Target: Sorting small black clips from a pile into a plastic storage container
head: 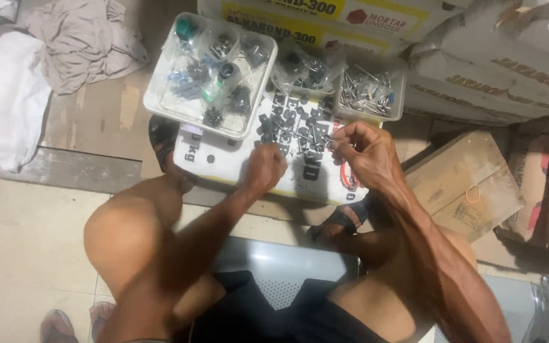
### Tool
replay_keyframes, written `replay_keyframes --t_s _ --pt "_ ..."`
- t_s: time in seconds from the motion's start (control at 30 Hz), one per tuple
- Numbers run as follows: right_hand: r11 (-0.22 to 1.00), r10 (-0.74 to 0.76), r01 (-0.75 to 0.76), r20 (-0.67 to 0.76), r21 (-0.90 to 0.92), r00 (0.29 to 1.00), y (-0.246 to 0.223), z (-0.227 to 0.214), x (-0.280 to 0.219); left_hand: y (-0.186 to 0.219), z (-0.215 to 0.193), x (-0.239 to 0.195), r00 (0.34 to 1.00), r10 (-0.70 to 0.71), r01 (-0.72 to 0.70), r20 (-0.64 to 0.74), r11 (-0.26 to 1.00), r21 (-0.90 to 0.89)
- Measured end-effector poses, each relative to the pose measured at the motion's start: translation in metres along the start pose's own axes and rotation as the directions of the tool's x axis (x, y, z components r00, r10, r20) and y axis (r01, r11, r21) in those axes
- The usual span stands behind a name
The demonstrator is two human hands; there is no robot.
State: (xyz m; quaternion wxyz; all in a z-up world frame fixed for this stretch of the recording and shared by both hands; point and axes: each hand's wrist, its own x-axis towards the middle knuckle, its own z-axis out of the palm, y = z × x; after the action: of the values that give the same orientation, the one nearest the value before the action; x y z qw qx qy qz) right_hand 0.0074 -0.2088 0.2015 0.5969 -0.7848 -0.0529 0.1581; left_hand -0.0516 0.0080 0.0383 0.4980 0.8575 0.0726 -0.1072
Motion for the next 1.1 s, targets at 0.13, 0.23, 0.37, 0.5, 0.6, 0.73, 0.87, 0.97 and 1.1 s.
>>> replay_keyframes --t_s 0.13,0.23,0.37,0.5,0.6,0.73,0.87,0.97,1.1 --pt "0.998 -0.052 0.052 -0.021 -0.022 0.998 0.006 -0.003 -0.003 0.043 0.004 0.036 0.989 -0.117 0.103 -0.085 0.982 -0.158" --pt "0.996 -0.088 0.089 -0.069 0.017 0.994 0.008 0.007 0.000 0.107 -0.039 0.023 0.999 -0.053 0.044 -0.005 0.872 -0.488" --pt "0.974 -0.218 0.203 -0.159 -0.103 0.963 0.043 0.028 0.007 0.121 -0.043 0.018 0.999 -0.032 0.029 0.010 0.662 -0.749" --pt "0.922 -0.267 0.197 -0.180 -0.334 0.947 0.034 0.035 0.016 0.122 -0.029 0.024 0.997 -0.061 -0.004 -0.046 0.557 -0.830" --pt "0.930 -0.234 0.147 -0.232 -0.336 0.944 0.040 0.039 0.022 0.119 -0.023 0.027 0.993 -0.107 0.009 -0.056 0.530 -0.848" --pt "0.937 -0.214 0.137 -0.221 -0.321 0.951 0.050 0.039 0.026 0.106 -0.011 0.038 0.992 -0.086 -0.031 -0.094 0.558 -0.829" --pt "0.886 -0.226 0.126 -0.177 -0.447 0.958 0.068 0.038 0.031 0.086 0.014 0.053 0.975 0.082 -0.194 -0.206 0.766 -0.613" --pt "0.877 -0.133 0.053 -0.136 -0.477 0.982 0.063 0.042 0.035 0.094 0.015 0.056 0.961 0.131 -0.239 -0.242 0.832 -0.500" --pt "0.983 -0.127 0.131 0.042 -0.125 0.991 0.068 0.026 0.064 0.098 0.007 0.077 0.955 0.017 -0.179 -0.297 0.830 -0.528"
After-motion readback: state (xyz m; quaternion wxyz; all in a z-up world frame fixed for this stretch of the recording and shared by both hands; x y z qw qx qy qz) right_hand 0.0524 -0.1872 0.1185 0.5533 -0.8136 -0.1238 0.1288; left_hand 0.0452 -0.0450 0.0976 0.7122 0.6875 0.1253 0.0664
